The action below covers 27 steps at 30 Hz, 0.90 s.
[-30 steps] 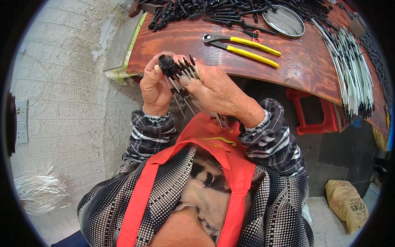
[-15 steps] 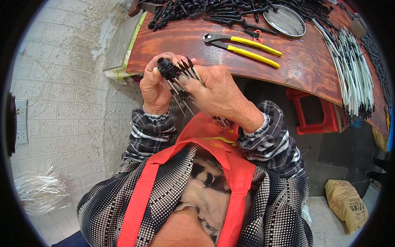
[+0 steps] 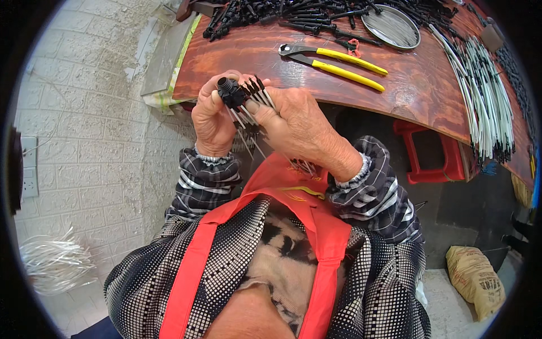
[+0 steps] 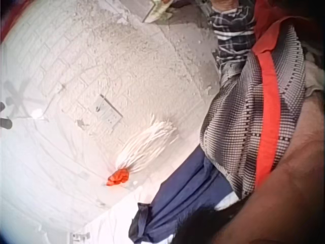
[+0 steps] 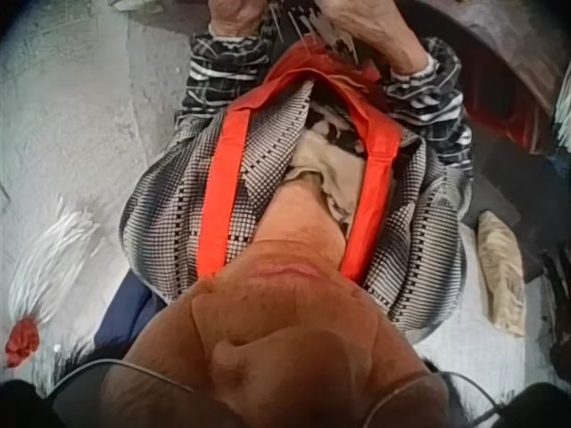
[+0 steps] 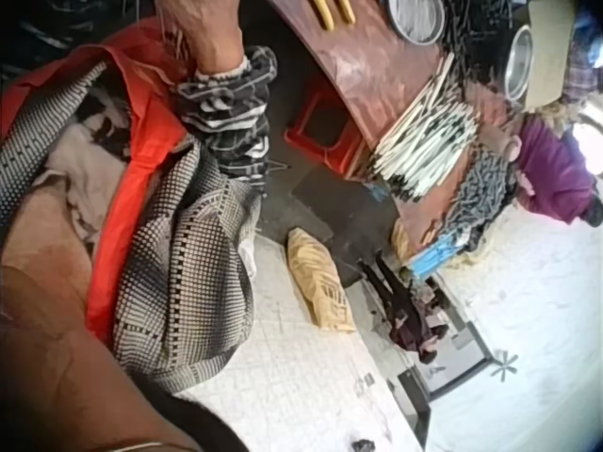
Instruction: Assembling metal rods into a plastic connector and trimming them with pliers.
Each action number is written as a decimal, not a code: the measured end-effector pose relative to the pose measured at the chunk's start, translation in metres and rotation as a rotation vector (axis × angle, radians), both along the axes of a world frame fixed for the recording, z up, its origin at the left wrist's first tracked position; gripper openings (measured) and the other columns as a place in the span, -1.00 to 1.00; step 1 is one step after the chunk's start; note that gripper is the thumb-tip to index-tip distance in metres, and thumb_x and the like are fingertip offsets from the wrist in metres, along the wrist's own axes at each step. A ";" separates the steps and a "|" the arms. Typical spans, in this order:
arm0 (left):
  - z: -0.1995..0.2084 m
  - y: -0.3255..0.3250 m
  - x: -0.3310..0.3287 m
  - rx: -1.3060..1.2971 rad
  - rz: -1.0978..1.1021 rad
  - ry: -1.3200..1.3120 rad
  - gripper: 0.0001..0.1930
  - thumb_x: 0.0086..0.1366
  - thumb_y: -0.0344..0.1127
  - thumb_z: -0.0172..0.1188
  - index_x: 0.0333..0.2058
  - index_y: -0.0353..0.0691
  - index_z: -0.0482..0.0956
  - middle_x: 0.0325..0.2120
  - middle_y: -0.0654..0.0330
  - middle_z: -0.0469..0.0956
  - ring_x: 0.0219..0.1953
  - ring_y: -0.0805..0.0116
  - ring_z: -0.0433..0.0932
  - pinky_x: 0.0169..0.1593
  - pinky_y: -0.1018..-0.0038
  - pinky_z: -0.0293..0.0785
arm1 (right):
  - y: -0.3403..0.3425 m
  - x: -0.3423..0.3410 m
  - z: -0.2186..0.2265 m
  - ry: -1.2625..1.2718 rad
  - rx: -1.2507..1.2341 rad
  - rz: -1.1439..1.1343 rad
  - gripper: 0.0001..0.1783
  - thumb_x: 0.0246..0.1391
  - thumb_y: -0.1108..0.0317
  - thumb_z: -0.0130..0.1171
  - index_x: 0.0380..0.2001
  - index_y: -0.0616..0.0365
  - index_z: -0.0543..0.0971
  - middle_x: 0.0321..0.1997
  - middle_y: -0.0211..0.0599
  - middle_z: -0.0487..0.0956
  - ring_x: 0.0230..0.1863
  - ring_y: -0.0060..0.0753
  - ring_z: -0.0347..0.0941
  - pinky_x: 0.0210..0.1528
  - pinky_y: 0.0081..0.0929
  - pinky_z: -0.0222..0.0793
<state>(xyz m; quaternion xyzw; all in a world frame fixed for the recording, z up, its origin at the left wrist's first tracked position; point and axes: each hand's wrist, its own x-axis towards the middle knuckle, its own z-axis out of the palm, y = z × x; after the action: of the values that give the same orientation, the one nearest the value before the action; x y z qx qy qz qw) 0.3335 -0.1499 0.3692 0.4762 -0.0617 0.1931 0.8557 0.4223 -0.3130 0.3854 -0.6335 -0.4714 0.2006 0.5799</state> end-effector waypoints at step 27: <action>0.027 -0.022 0.034 0.044 0.120 0.054 -0.75 0.29 -0.44 0.17 -0.06 -0.29 0.53 -0.16 0.10 0.60 -0.12 0.29 0.59 0.00 0.40 0.53 | -0.004 0.022 -0.002 0.026 0.122 -0.171 -0.78 0.12 0.37 0.02 -0.45 0.36 0.45 -0.63 0.02 0.40 -0.62 -0.11 0.31 -0.50 -0.25 0.24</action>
<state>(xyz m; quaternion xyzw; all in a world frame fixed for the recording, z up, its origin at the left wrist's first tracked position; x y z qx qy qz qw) 0.3679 -0.1720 0.3959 0.5029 -0.0142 0.2299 0.8331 0.4444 -0.3171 0.3831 -0.6323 -0.4194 0.1293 0.6384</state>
